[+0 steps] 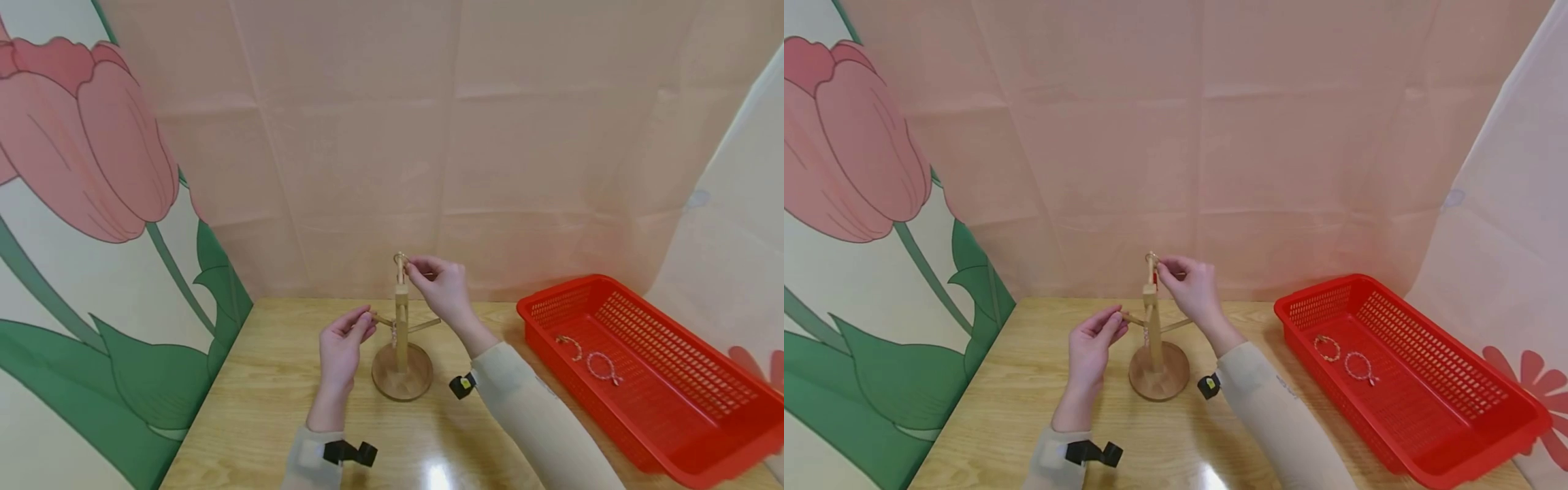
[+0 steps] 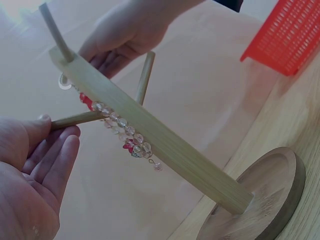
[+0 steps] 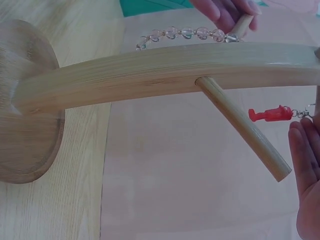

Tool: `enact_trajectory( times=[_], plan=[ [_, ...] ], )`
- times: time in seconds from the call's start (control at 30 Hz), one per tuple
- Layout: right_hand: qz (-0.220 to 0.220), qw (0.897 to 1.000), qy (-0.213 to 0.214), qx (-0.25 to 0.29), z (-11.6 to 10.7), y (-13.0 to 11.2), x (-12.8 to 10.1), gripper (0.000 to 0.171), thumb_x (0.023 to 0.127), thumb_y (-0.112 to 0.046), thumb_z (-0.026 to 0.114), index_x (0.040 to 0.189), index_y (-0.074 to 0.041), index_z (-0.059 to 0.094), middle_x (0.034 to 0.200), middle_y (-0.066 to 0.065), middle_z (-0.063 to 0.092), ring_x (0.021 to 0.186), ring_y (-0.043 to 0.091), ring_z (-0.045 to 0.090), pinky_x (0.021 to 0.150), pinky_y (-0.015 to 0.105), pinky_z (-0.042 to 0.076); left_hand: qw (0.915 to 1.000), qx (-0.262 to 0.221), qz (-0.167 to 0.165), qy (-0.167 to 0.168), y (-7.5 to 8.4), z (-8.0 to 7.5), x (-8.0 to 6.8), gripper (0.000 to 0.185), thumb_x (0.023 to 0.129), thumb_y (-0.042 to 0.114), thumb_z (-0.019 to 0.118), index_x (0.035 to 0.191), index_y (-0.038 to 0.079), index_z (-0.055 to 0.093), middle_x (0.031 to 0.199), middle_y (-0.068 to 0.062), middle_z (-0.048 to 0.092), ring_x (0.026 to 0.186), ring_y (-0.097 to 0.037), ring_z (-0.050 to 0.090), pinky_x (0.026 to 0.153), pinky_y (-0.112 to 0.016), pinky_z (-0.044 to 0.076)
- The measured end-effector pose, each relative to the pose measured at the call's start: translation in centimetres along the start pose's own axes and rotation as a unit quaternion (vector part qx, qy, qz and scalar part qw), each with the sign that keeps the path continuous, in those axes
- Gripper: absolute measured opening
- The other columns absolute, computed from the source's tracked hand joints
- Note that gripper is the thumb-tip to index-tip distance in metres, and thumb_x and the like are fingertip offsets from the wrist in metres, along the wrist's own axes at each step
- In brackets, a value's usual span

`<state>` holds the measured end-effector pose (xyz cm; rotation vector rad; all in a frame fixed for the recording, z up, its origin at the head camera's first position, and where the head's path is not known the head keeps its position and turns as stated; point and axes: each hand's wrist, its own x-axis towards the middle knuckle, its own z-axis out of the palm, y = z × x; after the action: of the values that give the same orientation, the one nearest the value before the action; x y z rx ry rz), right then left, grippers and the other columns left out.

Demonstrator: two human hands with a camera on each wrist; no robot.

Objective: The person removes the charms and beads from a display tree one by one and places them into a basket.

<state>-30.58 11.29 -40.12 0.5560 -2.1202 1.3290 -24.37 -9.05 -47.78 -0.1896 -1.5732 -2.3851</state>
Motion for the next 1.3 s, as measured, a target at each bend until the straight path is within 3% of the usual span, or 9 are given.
enact_trajectory(
  times=[0.43,0.77,1.07,1.3],
  plan=[
    [0.005,1.000,0.006,-0.016,0.1,-0.3,0.7,0.012,0.100,-0.010,0.078,0.106,-0.002,0.083,0.095,0.009,0.081,0.082,0.021,0.078,0.073,0.030,0.068,1.0000,-0.006,0.002,0.000,-0.1,0.2,0.0,0.018,0.100,-0.008,0.070,0.116,-0.015,0.074,0.107,-0.025,0.077,0.091,-0.019,0.079,0.087,-0.036,0.068],
    [0.009,1.000,0.012,-0.019,0.3,0.1,1.1,0.011,0.100,-0.011,0.078,0.104,-0.002,0.083,0.093,0.008,0.081,0.082,0.021,0.077,0.071,0.019,0.064,1.0000,-0.006,0.002,0.001,-0.1,0.2,0.0,0.024,0.100,-0.008,0.070,0.120,-0.021,0.068,0.108,-0.026,0.077,0.090,-0.018,0.079,0.087,-0.036,0.068],
    [0.010,1.000,0.015,-0.011,0.3,0.3,1.1,0.012,0.100,-0.011,0.078,0.105,-0.001,0.083,0.093,0.010,0.081,0.081,0.023,0.077,0.071,0.024,0.066,1.0000,-0.004,-0.001,0.002,0.0,0.2,-0.1,0.018,0.100,-0.008,0.070,0.116,-0.015,0.074,0.107,-0.025,0.077,0.090,-0.019,0.079,0.087,-0.036,0.068],
    [0.012,1.000,0.019,-0.019,0.2,0.8,1.0,0.012,0.100,-0.011,0.078,0.105,0.000,0.083,0.093,0.010,0.081,0.081,0.021,0.077,0.070,0.018,0.063,1.0000,-0.004,0.002,-0.002,0.0,0.2,-0.1,0.018,0.100,-0.007,0.071,0.116,-0.014,0.074,0.108,-0.026,0.077,0.091,-0.019,0.079,0.087,-0.035,0.068]
  ],
)
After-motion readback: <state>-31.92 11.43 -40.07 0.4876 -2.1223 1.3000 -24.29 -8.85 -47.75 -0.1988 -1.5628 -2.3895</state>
